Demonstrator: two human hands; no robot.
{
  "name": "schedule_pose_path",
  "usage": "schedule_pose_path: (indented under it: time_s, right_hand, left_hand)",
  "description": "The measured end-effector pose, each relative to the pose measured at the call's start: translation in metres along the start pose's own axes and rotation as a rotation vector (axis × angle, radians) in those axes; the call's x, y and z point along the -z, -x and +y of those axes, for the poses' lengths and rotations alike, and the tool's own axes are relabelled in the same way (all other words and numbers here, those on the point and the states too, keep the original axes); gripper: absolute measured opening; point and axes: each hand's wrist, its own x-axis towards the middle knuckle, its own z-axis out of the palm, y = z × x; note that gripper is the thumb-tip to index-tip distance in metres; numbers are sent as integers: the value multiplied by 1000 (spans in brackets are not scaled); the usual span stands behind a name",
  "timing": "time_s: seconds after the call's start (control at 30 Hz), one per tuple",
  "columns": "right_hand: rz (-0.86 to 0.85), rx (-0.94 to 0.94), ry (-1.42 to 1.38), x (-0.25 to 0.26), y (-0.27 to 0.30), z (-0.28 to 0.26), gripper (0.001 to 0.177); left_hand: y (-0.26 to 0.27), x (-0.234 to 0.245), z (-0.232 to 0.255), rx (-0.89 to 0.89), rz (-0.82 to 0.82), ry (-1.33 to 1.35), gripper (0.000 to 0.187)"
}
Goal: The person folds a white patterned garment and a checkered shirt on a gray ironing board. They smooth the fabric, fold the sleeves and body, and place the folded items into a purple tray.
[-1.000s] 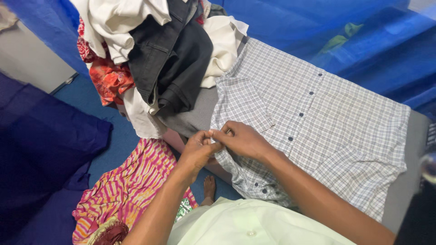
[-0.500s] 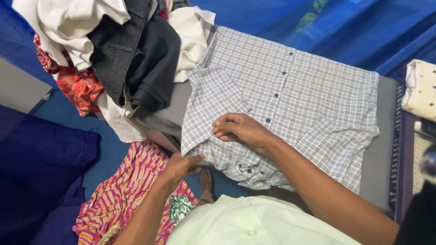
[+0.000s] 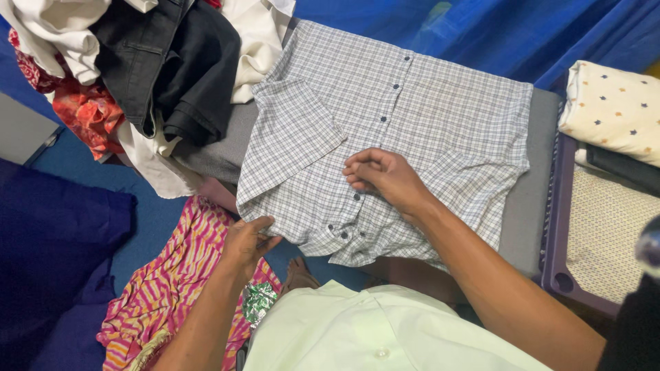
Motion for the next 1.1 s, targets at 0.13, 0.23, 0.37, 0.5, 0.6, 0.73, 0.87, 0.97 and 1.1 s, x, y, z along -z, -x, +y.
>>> schedule_pose_path:
  time_s: [0.13, 0.23, 0.37, 0.5, 0.6, 0.73, 0.87, 0.97, 1.1]
  right_hand:
    - [385, 45, 305, 36, 12, -2, 20]
    - [665, 124, 654, 74, 25, 0, 21]
    - [819, 122, 903, 106, 37, 7, 28]
    - [846, 29, 821, 104, 53, 19, 38]
    - [812, 123, 828, 85, 69, 32, 43]
    - [868, 283, 889, 60, 88, 40, 41]
    - [969, 231, 876, 43, 115, 43, 36]
    - [996, 135, 855, 34, 137, 44, 48]
    - [1001, 65, 923, 25, 161, 44, 68]
  left_hand:
    - [0, -3, 1, 25, -6, 0, 21]
    - [-9, -2, -3, 45, -16, -21, 22]
    - [-26, 2, -8, 56, -5, -155, 31]
    - [-31, -3, 7, 154, -106, -570, 40]
    - [-36, -24, 33, 248, -195, -854, 43]
    - [-31, -72, 65, 73, -540, -810, 42]
    - [-20, -147, 80, -193, -735, -731, 30]
    - [-13, -208, 78, -427, -740, -807, 28]
    - [-10, -283, 57, -732, -813, -800, 27]
